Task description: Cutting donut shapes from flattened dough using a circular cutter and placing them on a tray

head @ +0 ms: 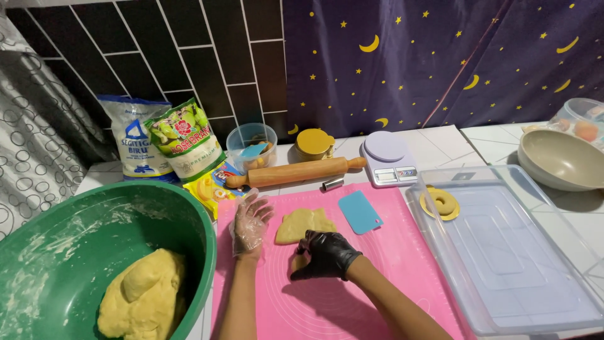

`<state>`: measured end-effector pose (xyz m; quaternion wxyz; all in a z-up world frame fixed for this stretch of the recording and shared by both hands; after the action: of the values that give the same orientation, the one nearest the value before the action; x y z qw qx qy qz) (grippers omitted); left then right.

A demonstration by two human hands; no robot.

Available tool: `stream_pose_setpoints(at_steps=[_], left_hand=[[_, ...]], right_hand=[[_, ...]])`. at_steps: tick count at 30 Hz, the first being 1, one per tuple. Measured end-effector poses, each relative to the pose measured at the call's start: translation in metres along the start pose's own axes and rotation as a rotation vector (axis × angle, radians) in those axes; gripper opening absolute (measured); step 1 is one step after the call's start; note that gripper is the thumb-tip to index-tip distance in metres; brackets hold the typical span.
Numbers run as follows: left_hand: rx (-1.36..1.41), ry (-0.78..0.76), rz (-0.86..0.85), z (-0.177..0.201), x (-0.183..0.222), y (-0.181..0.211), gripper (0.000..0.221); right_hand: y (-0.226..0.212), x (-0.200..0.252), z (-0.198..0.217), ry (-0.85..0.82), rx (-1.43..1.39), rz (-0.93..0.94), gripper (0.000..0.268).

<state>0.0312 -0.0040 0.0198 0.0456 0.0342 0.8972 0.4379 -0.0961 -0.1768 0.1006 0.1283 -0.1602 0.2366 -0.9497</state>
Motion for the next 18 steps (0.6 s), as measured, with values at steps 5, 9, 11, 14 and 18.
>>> stream_pose_setpoints(at_steps=[5, 9, 11, 14, 18], left_hand=[[-0.025, 0.018, -0.005, -0.002, 0.001, 0.002, 0.057], [-0.03, -0.003, -0.039, -0.01, 0.009, 0.012, 0.054], [-0.028, 0.002, -0.025, -0.008, 0.008, 0.01, 0.055], [-0.049, 0.035, -0.031, -0.018, 0.017, 0.02, 0.054], [0.002, -0.034, -0.061, 0.016, -0.006, -0.011, 0.058]], right_hand=[[0.016, -0.009, -0.031, -0.011, -0.22, 0.347, 0.061], [0.013, -0.01, -0.029, -0.17, -0.325, 0.241, 0.079], [0.02, -0.021, -0.043, -0.125, -0.142, 0.399, 0.078], [0.004, -0.008, -0.017, -0.024, -0.637, 0.424, 0.05], [-0.004, -0.007, -0.001, 0.034, -1.296, 0.246, 0.036]])
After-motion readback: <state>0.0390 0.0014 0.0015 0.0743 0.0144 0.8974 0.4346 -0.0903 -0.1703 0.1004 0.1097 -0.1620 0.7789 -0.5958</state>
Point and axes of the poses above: each hand's wrist, its own x-axis away from the middle knuckle, its own z-axis out of the back of the hand, y = z × x, the point moved 4 cm from there along -x, towards the middle knuckle, and after that the axes turned 13 degrees about -x, right-handed, at the moved point
